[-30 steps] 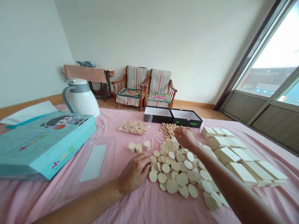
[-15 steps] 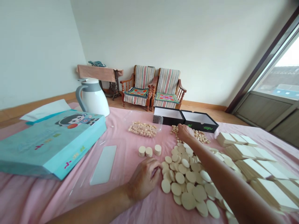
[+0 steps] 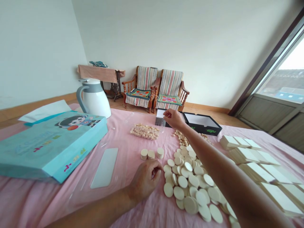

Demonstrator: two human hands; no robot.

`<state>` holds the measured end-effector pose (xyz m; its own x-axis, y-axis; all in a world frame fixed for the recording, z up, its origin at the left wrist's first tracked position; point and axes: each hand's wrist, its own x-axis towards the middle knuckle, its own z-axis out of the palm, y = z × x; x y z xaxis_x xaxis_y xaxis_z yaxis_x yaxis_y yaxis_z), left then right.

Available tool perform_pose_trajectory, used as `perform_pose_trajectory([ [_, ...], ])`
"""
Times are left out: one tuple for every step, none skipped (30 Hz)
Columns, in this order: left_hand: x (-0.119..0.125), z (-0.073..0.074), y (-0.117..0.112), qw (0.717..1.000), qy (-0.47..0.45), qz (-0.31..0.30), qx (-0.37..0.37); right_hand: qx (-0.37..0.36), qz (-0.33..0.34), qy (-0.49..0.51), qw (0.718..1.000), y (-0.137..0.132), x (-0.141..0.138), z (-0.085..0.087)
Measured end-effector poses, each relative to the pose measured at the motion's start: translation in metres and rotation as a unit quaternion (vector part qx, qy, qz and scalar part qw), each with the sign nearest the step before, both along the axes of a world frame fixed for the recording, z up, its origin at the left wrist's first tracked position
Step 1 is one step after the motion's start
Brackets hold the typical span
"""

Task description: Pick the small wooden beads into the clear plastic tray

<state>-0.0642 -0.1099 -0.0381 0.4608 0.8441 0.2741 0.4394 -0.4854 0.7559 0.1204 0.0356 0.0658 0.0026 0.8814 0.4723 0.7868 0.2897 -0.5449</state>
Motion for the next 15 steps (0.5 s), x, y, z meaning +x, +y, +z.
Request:
perform_pose_trajectory([
  [0.0, 0.001, 0.0, 1.0, 0.004, -0.002, 0.003, 0.0, 0.01, 0.011, 1.0, 0.001, -0.004, 0.002],
  [0.0, 0.001, -0.001, 1.0, 0.007, -0.004, 0.005, 0.005, 0.012, 0.021, 1.0, 0.002, -0.006, 0.003],
  [0.0, 0.002, -0.001, 1.0, 0.008, -0.006, 0.006, 0.012, 0.006, 0.025, 1.0, 0.003, -0.005, 0.002],
  [0.0, 0.002, -0.001, 1.0, 0.009, -0.008, 0.006, 0.02, -0.01, 0.021, 1.0, 0.004, -0.001, 0.001],
  [0.0, 0.003, -0.001, 1.0, 0.009, -0.01, 0.006, 0.023, -0.036, 0.004, 0.999, 0.004, 0.005, -0.002],
  [0.001, 0.003, -0.001, 1.0, 0.009, -0.011, 0.006, 0.014, -0.064, -0.031, 0.997, 0.004, 0.012, -0.006],
  [0.001, 0.003, -0.001, 1.0, 0.007, -0.012, 0.006, -0.005, -0.089, -0.075, 0.993, 0.003, 0.02, -0.012],
  [0.002, 0.003, -0.001, 1.0, 0.005, -0.012, 0.007, -0.037, -0.105, -0.129, 0.985, 0.003, 0.027, -0.018],
  [0.002, 0.003, -0.001, 1.0, 0.003, -0.013, 0.008, -0.074, -0.101, -0.18, 0.976, 0.002, 0.034, -0.025],
  [0.003, 0.003, -0.001, 1.0, 0.001, -0.014, 0.01, -0.101, -0.091, -0.207, 0.969, 0.001, 0.039, -0.033],
  [0.003, 0.003, -0.001, 1.0, 0.0, -0.015, 0.011, -0.12, -0.081, -0.224, 0.964, -0.001, 0.043, -0.041],
  [0.003, 0.003, -0.001, 1.0, -0.001, -0.017, 0.012, -0.133, -0.07, -0.234, 0.96, -0.002, 0.045, -0.049],
  [0.003, 0.003, -0.001, 1.0, -0.001, -0.018, 0.013, -0.141, -0.063, -0.238, 0.959, -0.004, 0.046, -0.057],
  [0.003, 0.003, -0.001, 1.0, -0.001, -0.019, 0.013, -0.147, -0.058, -0.243, 0.957, -0.006, 0.046, -0.065],
  [0.003, 0.002, -0.001, 1.0, 0.0, -0.02, 0.014, -0.151, -0.054, -0.248, 0.955, -0.008, 0.046, -0.072],
])
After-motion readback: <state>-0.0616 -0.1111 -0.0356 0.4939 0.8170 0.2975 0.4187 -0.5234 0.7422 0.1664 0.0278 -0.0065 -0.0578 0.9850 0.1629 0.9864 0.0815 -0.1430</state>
